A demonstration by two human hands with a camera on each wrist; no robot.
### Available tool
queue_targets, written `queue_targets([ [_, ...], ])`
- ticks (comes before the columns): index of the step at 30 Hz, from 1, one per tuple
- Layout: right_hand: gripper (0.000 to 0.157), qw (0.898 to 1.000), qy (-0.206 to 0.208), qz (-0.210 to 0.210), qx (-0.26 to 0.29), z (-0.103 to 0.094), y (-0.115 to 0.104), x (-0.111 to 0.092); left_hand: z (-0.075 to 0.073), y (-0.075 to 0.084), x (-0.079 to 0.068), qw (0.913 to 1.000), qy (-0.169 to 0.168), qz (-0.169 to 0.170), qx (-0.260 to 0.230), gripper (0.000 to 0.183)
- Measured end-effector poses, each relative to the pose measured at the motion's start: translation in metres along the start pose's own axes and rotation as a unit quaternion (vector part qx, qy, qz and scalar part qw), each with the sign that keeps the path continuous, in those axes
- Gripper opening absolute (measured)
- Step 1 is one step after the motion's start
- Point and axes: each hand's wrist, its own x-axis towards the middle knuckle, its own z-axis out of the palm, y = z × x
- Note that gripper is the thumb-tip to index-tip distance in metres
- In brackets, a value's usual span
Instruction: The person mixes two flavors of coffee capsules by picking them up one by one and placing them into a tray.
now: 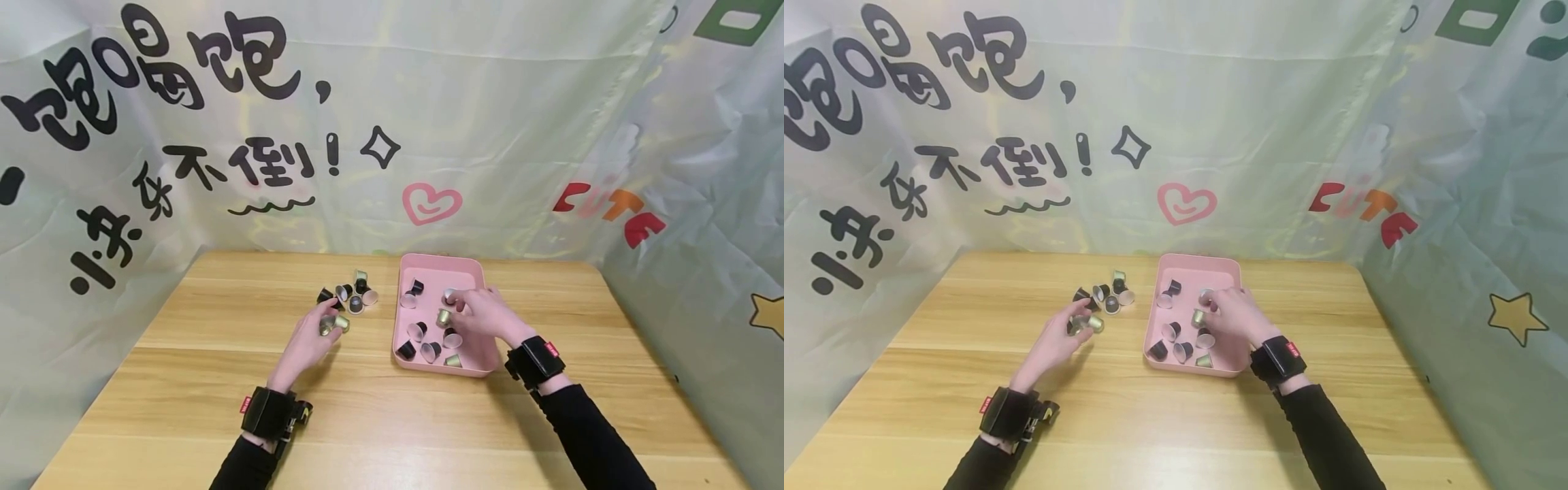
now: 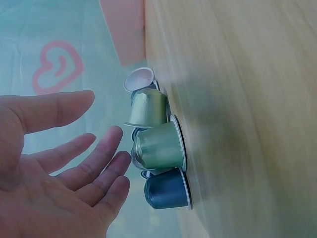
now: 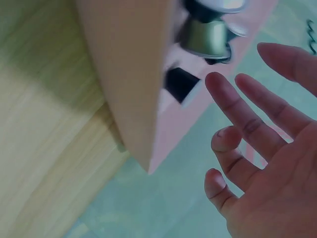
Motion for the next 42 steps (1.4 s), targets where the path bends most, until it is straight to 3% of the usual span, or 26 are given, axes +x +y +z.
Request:
queue_targets([
  [10, 0.029, 0.995, 0.052, -0.008, 0.081, 0.002, -0.009, -0.030, 0.000, -0.001, 0.000, 1.0000, 0.004, -0.006, 0.001, 0.061],
  [20, 0.023, 0.989, 0.101, -0.014, 0.108, 0.015, -0.014, -0.034, 0.002, 0.001, -0.003, 0.9991, 0.013, 0.001, 0.041, 0.061],
  [31, 0.023, 0.986, 0.106, -0.014, 0.125, 0.016, -0.015, -0.036, 0.004, 0.000, -0.004, 0.9899, 0.026, 0.053, 0.129, 0.056],
  [42, 0.020, 0.985, 0.104, -0.015, 0.135, 0.017, -0.012, -0.041, 0.007, 0.000, -0.004, 0.9845, -0.004, 0.067, 0.162, 0.051],
])
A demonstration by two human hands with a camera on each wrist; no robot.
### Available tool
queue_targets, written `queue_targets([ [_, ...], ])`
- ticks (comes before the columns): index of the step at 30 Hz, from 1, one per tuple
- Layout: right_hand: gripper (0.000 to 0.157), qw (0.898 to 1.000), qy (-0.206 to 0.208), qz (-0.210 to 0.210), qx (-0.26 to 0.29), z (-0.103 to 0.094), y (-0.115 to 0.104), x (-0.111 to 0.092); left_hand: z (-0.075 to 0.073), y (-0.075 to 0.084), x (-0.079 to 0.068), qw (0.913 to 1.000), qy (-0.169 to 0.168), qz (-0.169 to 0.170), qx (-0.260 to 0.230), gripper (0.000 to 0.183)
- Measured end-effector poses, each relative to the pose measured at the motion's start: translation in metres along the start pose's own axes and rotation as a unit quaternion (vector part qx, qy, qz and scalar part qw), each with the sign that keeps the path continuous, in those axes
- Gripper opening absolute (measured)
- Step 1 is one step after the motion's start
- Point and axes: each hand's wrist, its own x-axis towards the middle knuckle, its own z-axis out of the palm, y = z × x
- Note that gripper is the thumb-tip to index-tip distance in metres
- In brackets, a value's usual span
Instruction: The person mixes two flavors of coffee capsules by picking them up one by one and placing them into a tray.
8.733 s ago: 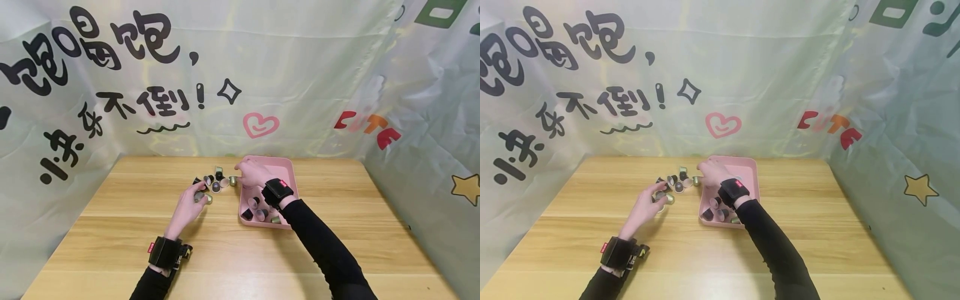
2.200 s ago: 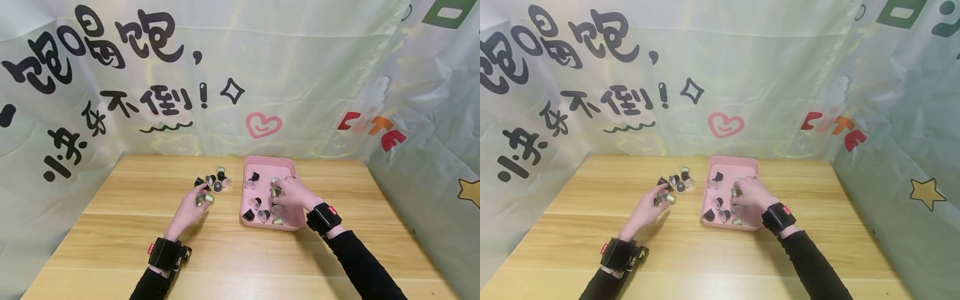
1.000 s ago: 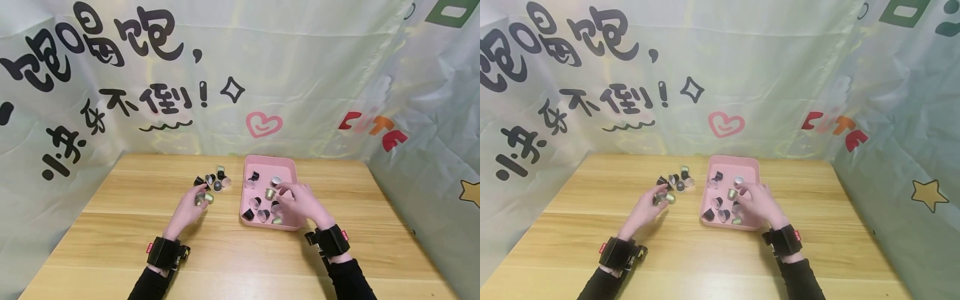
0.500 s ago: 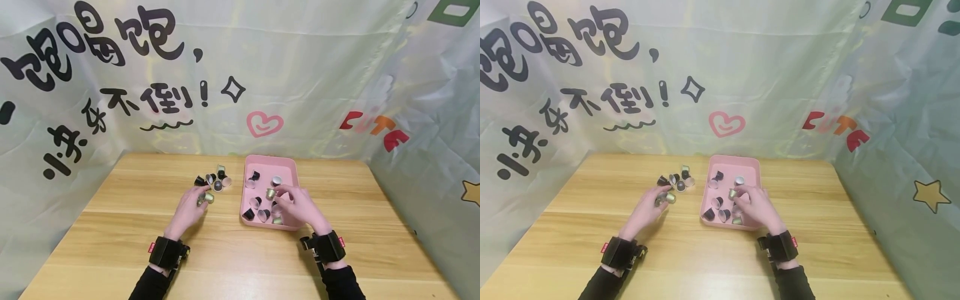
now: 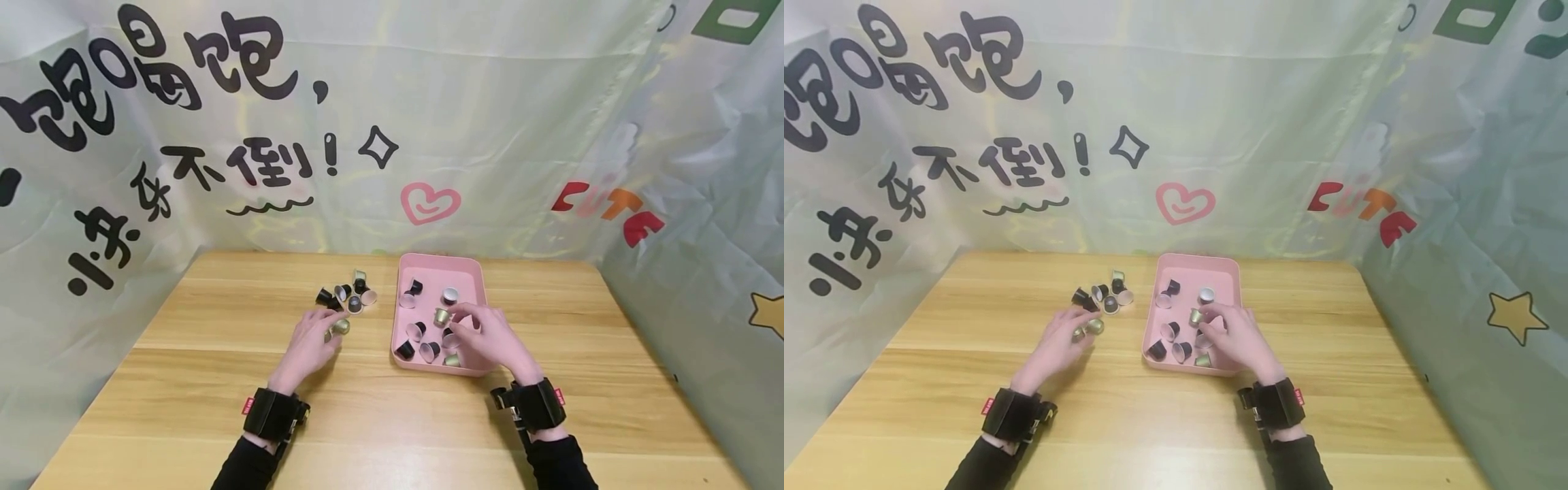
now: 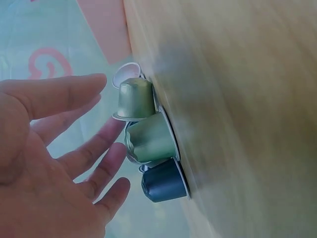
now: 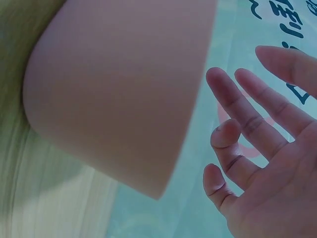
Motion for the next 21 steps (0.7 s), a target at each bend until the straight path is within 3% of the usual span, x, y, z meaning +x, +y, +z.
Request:
queue_targets([
  [21, 0.023, 1.000, -0.010, 0.002, 0.020, -0.0023, -0.0002, -0.0004, 0.0023, 0.0035, -0.0019, 0.9990, -0.028, 0.028, 0.019, 0.039],
])
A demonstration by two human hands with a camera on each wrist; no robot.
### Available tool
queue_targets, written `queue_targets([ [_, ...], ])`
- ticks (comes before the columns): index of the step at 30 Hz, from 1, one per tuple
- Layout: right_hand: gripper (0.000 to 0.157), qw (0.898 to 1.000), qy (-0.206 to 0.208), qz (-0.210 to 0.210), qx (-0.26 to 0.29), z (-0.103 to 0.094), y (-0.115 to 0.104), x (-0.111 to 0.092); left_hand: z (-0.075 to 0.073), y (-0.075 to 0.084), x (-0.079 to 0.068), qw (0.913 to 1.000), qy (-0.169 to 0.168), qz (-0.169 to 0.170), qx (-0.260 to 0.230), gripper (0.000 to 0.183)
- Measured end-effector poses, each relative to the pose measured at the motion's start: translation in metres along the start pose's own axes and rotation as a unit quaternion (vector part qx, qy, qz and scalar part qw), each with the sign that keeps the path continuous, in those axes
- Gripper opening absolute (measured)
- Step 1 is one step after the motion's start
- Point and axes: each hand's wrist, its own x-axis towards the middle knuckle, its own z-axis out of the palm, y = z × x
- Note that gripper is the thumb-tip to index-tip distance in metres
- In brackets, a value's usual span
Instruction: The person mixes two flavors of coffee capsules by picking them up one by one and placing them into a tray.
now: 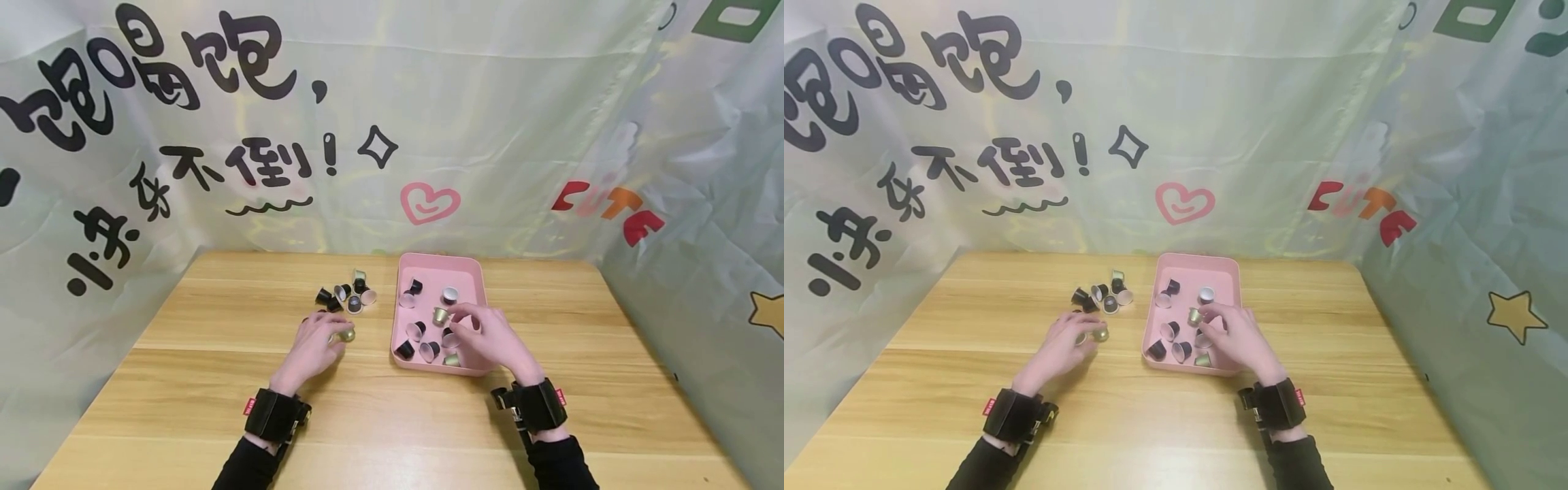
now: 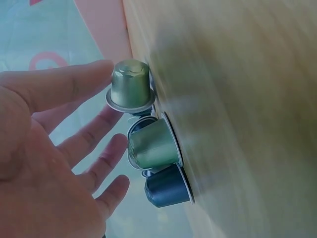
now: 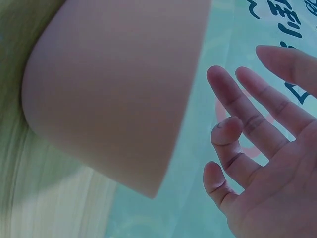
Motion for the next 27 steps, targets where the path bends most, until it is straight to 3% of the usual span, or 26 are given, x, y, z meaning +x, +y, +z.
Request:
queue_targets([
  [8, 0.022, 1.000, -0.006, -0.003, 0.006, -0.0009, -0.0017, -0.0002, 0.0016, -0.0013, -0.0006, 0.9993, -0.026, 0.007, 0.024, 0.040],
  [27, 0.023, 1.000, -0.020, 0.000, 0.016, -0.0015, 0.0003, -0.0006, 0.0012, -0.0012, -0.0009, 0.9991, -0.029, -0.006, 0.031, 0.043],
])
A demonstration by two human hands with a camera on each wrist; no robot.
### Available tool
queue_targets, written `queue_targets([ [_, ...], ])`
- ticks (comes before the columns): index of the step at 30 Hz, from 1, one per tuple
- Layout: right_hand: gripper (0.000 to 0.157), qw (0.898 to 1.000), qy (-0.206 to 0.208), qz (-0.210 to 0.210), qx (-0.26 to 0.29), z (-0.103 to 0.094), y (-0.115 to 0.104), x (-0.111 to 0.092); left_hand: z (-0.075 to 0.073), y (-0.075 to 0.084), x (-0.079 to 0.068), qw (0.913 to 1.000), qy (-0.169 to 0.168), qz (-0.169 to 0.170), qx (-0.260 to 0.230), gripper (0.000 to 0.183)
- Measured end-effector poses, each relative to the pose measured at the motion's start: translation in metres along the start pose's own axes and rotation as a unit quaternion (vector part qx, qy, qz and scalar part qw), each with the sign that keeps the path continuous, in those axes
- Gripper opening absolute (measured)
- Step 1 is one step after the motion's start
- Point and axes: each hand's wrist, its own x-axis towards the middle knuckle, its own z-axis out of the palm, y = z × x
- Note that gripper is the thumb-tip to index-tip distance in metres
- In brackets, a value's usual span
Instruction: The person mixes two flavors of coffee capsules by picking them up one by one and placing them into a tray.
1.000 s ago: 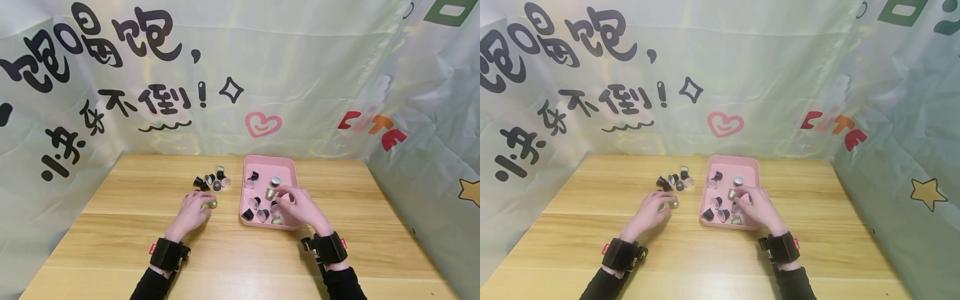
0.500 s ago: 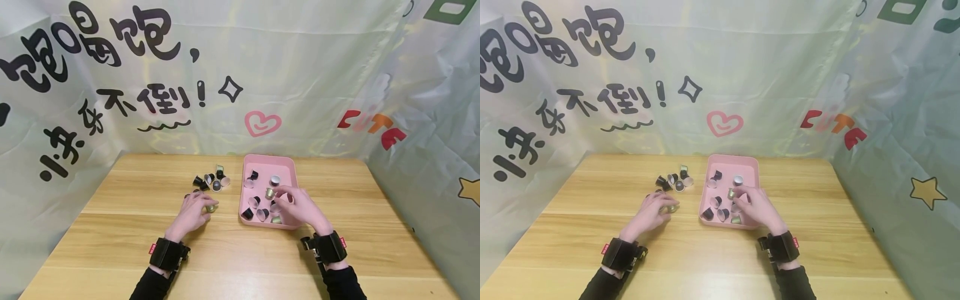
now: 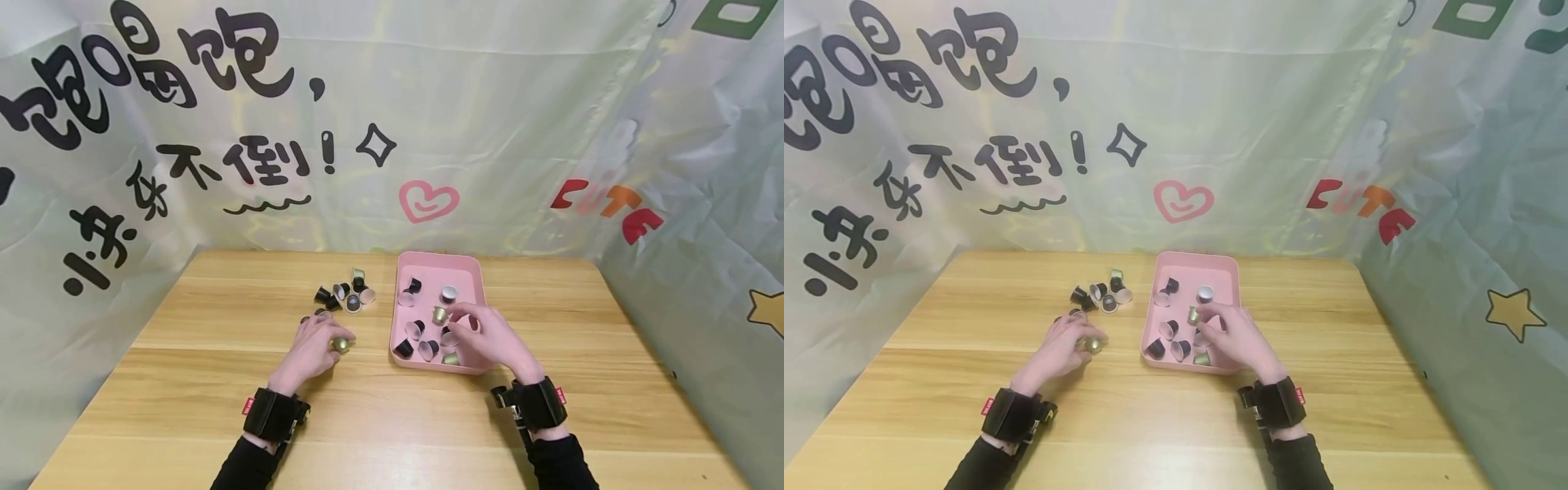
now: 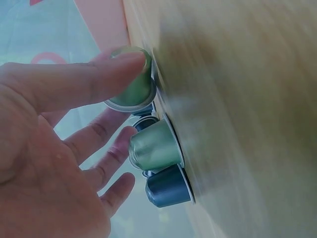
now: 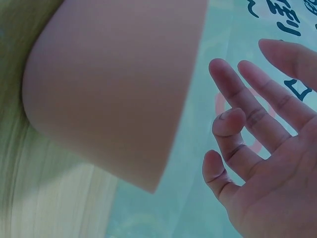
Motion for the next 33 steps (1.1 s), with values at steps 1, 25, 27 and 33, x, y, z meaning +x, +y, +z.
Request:
queue_targets([
  [1, 0.023, 1.000, -0.002, 0.001, 0.000, 0.0001, -0.0002, 0.0001, -0.0003, 0.0003, -0.0001, 1.0000, 0.000, -0.001, 0.002, 0.043],
  [25, 0.020, 1.000, -0.010, 0.000, 0.007, -0.0001, -0.0028, 0.0000, -0.0007, 0.0035, 0.0031, 0.9999, 0.013, 0.001, 0.002, 0.037],
  [27, 0.019, 1.000, -0.010, -0.002, 0.008, 0.0001, -0.0033, -0.0002, -0.0003, 0.0032, 0.0028, 0.9998, 0.019, 0.002, -0.001, 0.037],
  [33, 0.018, 1.000, -0.011, -0.006, 0.009, 0.0006, -0.0043, -0.0008, 0.0003, 0.0023, 0.0017, 0.9988, 0.028, -0.004, -0.039, 0.038],
])
